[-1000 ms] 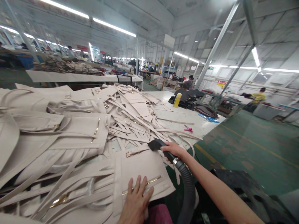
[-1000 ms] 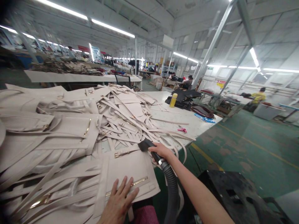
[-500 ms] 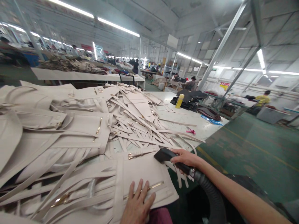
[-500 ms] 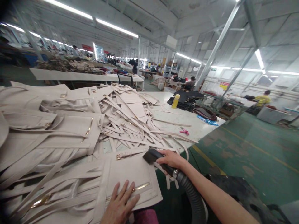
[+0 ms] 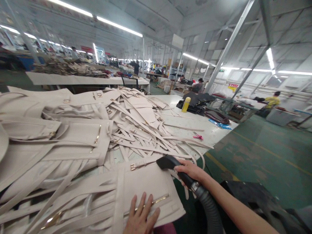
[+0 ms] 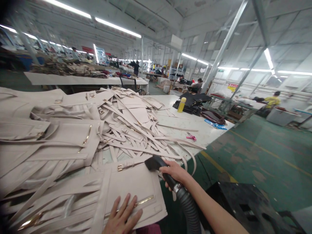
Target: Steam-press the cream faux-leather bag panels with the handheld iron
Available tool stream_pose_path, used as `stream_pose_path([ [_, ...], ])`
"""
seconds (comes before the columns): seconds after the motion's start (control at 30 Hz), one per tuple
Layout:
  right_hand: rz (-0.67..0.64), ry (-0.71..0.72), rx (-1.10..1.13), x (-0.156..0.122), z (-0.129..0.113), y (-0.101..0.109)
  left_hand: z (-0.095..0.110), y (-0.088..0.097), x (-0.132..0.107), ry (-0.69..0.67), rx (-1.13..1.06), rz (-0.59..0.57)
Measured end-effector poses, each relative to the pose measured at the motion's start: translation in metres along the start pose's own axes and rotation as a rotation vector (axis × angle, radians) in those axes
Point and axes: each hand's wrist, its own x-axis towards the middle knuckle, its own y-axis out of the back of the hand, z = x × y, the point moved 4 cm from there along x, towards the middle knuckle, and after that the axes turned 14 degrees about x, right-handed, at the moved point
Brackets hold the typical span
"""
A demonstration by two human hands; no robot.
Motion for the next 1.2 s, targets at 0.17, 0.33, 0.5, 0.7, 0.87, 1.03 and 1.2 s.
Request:
stream_pose_path([
  [0.17, 0.175, 0.211, 0.017, 0.034, -0.005, -0.003, -0.006, 0.01, 0.002, -0.018, -0.031, -0.065],
  [0.33, 0.274, 0.292, 0.066, 0.009, 0.005, 0.006, -0.021, 0.016, 0.029, 0.062, -0.326, -0.33],
  [0.5, 0.209, 0.235, 0.091, -0.028, 0.015, 0.008, -0.05, 0.02, 0.066, 0.29, -0.335, -0.575],
  [0.7, 0.054, 0.167, 0.044, -0.043, 0.004, -0.03, -0.065, 0.024, 0.01, 0.295, -0.199, -0.57],
  [0.87, -0.308, 0.086, -0.121, -0.019, -0.022, -0.101, -0.048, 0.034, -0.023, 0.215, -0.071, -0.413],
  [1.03, -0.489, -0.042, -0.243, 0.035, -0.046, -0.152, -0.045, 0.033, -0.024, 0.215, -0.052, -0.336],
  [1.2, -0.531, -0.095, -0.345, 0.086, -0.066, -0.191, -0.048, 0.036, -0.024, 0.245, -0.054, -0.262],
])
